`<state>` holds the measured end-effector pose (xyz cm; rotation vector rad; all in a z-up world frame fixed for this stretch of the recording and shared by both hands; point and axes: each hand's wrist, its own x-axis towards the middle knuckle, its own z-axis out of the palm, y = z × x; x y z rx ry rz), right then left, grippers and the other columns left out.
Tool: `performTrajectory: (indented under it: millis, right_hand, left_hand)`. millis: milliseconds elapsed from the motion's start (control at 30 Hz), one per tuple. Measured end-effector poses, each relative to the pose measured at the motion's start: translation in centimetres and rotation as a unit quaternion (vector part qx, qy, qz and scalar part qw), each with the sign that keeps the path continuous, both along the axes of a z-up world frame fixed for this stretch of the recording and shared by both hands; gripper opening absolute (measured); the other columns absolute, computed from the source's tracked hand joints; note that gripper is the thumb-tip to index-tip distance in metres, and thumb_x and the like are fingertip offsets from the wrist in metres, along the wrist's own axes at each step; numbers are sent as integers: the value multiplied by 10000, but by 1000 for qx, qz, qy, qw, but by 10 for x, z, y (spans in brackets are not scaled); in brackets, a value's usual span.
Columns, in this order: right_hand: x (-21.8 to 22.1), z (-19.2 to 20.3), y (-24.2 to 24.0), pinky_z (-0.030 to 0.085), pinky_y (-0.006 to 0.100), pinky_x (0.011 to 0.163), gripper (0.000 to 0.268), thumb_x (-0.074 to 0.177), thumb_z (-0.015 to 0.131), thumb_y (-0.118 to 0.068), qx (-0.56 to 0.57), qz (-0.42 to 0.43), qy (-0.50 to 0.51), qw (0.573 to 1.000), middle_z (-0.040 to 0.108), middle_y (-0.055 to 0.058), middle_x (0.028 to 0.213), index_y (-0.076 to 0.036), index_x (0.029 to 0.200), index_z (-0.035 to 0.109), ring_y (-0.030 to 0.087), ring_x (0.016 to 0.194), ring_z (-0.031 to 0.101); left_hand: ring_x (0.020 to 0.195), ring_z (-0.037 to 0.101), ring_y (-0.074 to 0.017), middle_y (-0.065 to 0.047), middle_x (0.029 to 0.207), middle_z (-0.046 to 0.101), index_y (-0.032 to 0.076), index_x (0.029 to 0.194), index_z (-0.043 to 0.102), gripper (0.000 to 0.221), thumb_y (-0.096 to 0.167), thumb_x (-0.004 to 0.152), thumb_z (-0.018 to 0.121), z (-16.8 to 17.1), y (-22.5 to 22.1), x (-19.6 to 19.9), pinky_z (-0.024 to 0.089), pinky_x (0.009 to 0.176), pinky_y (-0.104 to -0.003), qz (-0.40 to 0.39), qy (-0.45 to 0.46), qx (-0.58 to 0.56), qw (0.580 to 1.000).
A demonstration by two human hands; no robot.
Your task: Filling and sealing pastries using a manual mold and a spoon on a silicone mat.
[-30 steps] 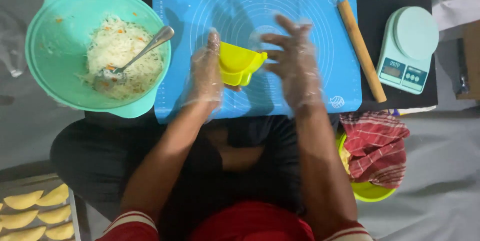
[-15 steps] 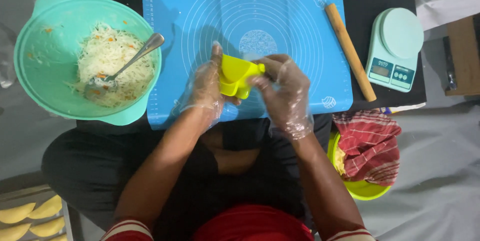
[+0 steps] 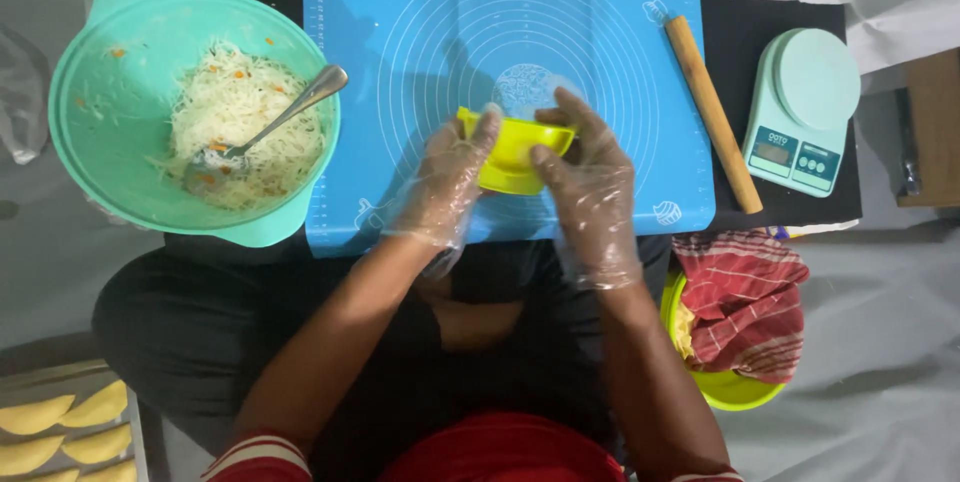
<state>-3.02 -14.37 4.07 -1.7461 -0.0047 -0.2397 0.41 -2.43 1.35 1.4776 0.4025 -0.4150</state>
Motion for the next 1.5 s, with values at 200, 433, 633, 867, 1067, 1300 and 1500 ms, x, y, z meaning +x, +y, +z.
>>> performTrajectory:
  millis: [200, 433, 633, 867, 1067, 1300, 1500]
  right_hand:
    - [15, 0, -13, 526, 511, 1081, 500, 1082, 475, -434, 25, -115, 104, 988, 698, 183, 1250, -81, 1431, 537, 286, 1176, 711]
    - [53, -16, -7, 615, 418, 876, 608, 1063, 387, -502, -62, -242, 264, 932, 711, 193, 1076, 19, 1331, 551, 221, 950, 715]
    - [73, -69, -44, 587, 417, 854, 541, 1002, 543, -524, 16, -298, 224, 928, 708, 148, 995, -22, 1157, 668, 218, 898, 691]
    - [91, -92, -46, 508, 547, 1061, 741, 1006, 504, -586, 32, -319, 235, 918, 656, 284, 1251, 50, 1387, 503, 399, 1223, 648]
    - [69, -81, -32, 471, 509, 967, 737, 958, 442, -592, -35, -297, 258, 919, 725, 279, 1118, 46, 1196, 724, 438, 1040, 676]
    - [42, 8, 43, 449, 480, 1132, 802, 918, 486, -635, 122, -350, 301, 879, 608, 278, 1398, 20, 1359, 628, 394, 1342, 581]
    - [4, 23, 28, 489, 679, 1052, 628, 1043, 515, -370, 92, -236, 127, 959, 415, 381, 1498, 134, 1415, 473, 582, 1337, 492]
  left_hand:
    - [1007, 763, -312, -168, 1075, 764, 39, 1247, 656, 481, 317, 885, 809, -41, -27, 4, 577, 941, -422, 19, -12, -92, 995]
    - [1032, 760, -269, -106, 1023, 781, 127, 1150, 706, 551, 388, 709, 909, -62, -49, -4, 600, 861, -349, 29, -40, 21, 999]
    - [909, 743, -200, -103, 899, 754, 111, 1053, 705, 606, 344, 581, 1006, -38, -32, -15, 570, 785, -312, 46, -82, 4, 996]
    - [981, 772, -282, -154, 982, 779, 85, 1097, 690, 591, 342, 647, 973, -21, -25, -13, 586, 790, -346, 23, -42, 43, 998]
    - [1008, 772, -226, -59, 1008, 781, 191, 1160, 680, 671, 396, 590, 968, -37, -20, -3, 601, 828, -314, 58, 15, 120, 991]
    - [1015, 750, -267, -173, 1076, 765, 55, 1184, 670, 601, 207, 686, 971, -46, -36, -6, 645, 836, -403, 108, -157, -170, 967]
    - [1134, 696, -244, -129, 1267, 689, 64, 1374, 594, 551, 223, 891, 805, -49, -24, -3, 588, 1004, -399, 140, -63, -335, 930]
